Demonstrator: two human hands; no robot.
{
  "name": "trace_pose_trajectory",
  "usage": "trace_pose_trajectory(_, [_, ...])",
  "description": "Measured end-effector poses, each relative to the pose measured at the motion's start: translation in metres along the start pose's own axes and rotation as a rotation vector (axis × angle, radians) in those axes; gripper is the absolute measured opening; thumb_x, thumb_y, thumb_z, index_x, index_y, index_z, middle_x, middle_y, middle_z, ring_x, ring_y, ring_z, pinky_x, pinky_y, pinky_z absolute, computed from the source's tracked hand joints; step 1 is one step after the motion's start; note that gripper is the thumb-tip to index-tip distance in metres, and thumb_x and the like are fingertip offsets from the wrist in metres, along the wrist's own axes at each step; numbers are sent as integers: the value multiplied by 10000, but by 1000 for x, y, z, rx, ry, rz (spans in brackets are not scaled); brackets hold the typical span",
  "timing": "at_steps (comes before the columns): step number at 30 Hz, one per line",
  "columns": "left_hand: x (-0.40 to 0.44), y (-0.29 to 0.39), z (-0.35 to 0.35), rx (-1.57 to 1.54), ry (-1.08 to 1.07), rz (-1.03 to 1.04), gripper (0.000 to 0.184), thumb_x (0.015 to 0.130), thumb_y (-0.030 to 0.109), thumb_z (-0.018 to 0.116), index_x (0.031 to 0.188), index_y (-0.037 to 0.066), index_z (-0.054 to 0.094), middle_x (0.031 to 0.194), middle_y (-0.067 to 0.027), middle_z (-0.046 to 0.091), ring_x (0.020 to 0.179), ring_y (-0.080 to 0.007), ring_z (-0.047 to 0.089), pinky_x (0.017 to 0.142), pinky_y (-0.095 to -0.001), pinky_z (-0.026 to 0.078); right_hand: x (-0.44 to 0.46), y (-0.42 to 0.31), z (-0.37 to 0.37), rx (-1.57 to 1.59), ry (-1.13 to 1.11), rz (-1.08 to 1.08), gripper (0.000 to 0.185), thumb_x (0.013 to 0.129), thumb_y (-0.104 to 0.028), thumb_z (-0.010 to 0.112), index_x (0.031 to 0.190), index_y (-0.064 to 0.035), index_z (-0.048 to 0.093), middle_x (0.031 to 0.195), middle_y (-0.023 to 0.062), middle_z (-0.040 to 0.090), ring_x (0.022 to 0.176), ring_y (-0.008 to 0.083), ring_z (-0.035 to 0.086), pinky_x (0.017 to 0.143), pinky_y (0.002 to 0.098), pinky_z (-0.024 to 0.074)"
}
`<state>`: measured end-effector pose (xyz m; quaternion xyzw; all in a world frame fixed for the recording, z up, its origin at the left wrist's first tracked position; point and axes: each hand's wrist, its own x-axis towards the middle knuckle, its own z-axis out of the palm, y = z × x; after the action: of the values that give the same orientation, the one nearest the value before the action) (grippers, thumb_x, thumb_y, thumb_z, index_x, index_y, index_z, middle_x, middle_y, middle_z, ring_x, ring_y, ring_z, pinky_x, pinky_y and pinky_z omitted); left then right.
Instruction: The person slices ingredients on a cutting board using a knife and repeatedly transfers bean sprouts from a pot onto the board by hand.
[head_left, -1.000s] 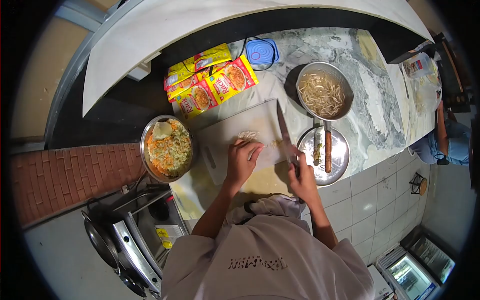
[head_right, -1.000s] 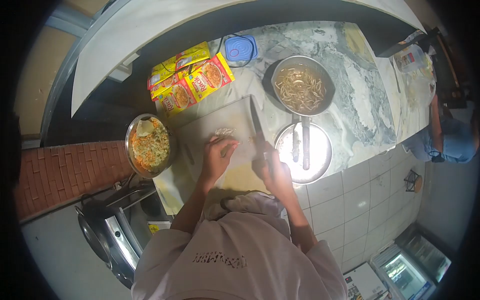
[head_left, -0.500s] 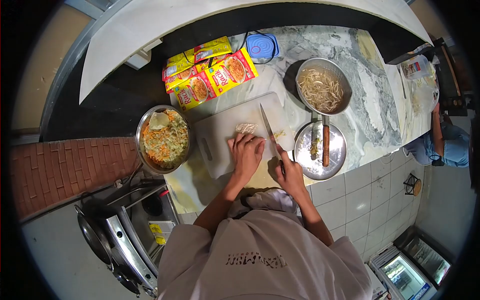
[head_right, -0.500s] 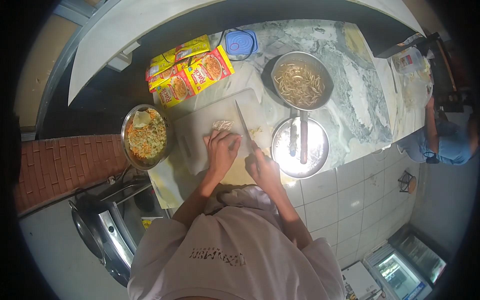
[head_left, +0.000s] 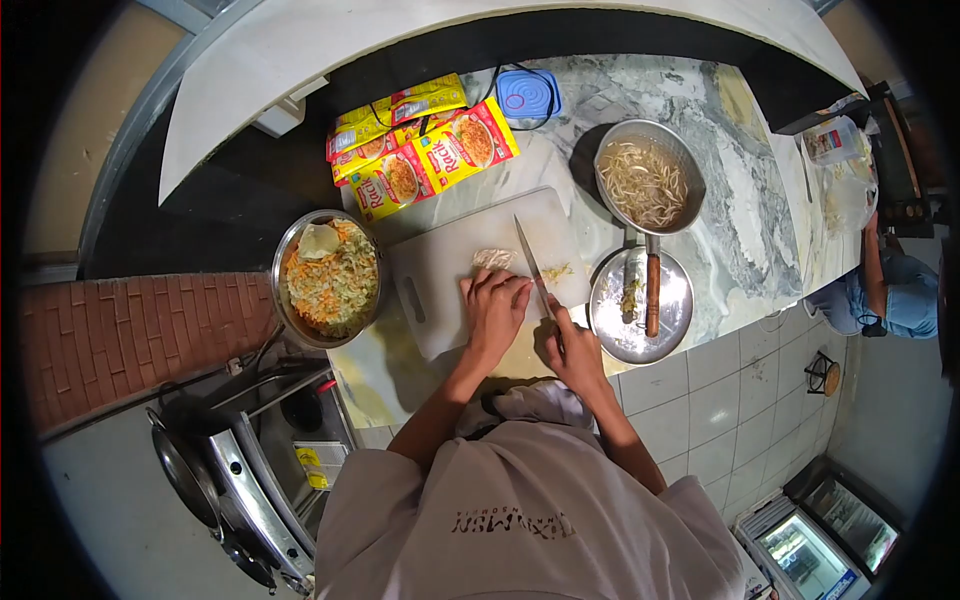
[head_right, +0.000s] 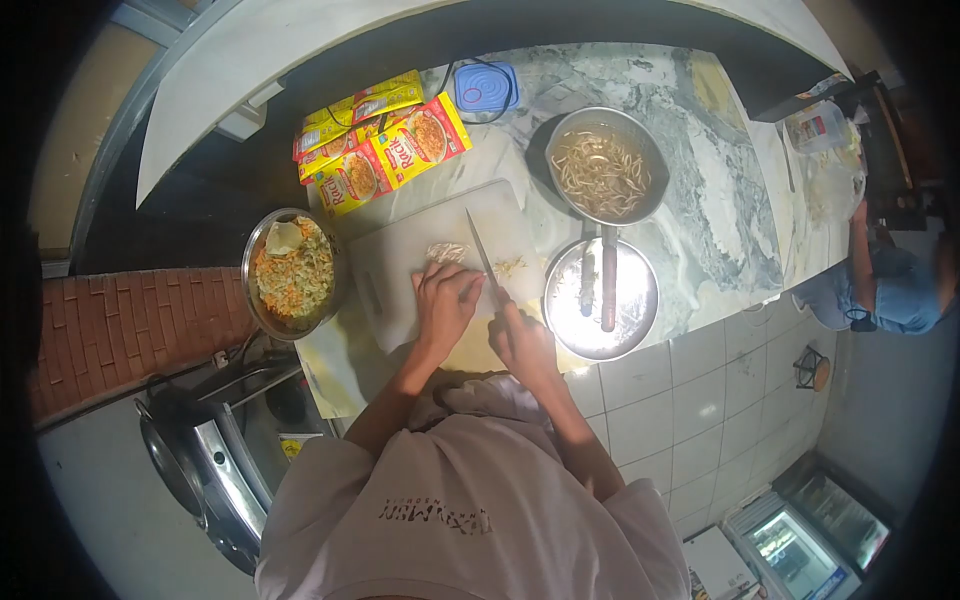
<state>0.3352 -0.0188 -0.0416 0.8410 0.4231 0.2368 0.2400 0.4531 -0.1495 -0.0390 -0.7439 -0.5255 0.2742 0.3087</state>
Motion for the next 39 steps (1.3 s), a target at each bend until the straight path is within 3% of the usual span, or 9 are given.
trace_pose_trajectory(3, [0,-2,1,-10,25,2,81,808,150,772,885,128,782,856,-16,712,862,-252,614,794,-399,372,0,-1,-2,-17,-109,68,734,839,-63,605,1523,-88,340,818,237,650,699,443,633,632,531,496])
trace_pose_trajectory(7, [0,-3,0,9,26,11,75,821,151,763,891,124,772,850,-17,718,862,-244,621,794,-397,375,0,0,0,-23,-115,75,706,847,-77,596,1511,-81,355,814,246,653,703,447,640,634,535,501])
trace_pose_trajectory(9, [2,-2,-2,22,29,18,79,827,152,759,901,124,765,845,-19,720,854,-242,624,794,-397,376,1,-2,0,-4,-20,25,687,848,-33,601,1499,-111,395,671,179,632,599,403,632,575,488,493])
trace_pose_trajectory(18, [6,-9,-14,-47,-26,-65,92,905,122,672,970,111,736,863,-58,729,800,-295,634,859,-437,422,-2,0,-1,25,14,94,660,855,-28,587,1485,-126,414,641,194,620,593,426,632,582,498,496])
trace_pose_trajectory(20, [8,-16,-16,-201,-60,43,137,922,110,629,1024,101,719,984,-86,685,919,-288,613,907,-445,409,-2,2,-1,33,28,91,652,860,-24,581,1483,-126,416,639,195,616,591,424,632,582,493,496])
trace_pose_trajectory(23, [11,-17,-26,-54,-205,180,166,895,82,643,1038,101,724,1066,-100,603,1017,-279,576,924,-436,405,-2,0,-4,58,32,101,639,870,-17,571,1481,-123,417,638,198,610,588,421,631,579,481,495])
trace_pose_trajectory(26, [16,-15,-29,-68,-275,225,181,859,76,676,1028,107,732,1044,-101,545,1065,-277,542,924,-421,403,0,0,-4,79,37,95,630,876,-12,565,1480,-118,418,634,200,602,584,418,628,572,471,488])
trace_pose_trajectory(36, [13,-16,-12,-50,-151,108,83,844,138,725,909,86,734,977,-62,591,1008,-273,571,899,-424,411,1,-8,-5,115,52,83,614,874,-6,564,1467,-93,431,631,192,589,556,404,609,555,468,470])
trace_pose_trajectory(39, [10,-15,-5,-59,-81,92,109,793,123,768,898,99,754,925,-65,617,927,-271,605,841,-419,430,1,-6,-2,90,53,51,621,873,-4,565,1471,-89,421,650,198,605,569,405,620,564,469,480])
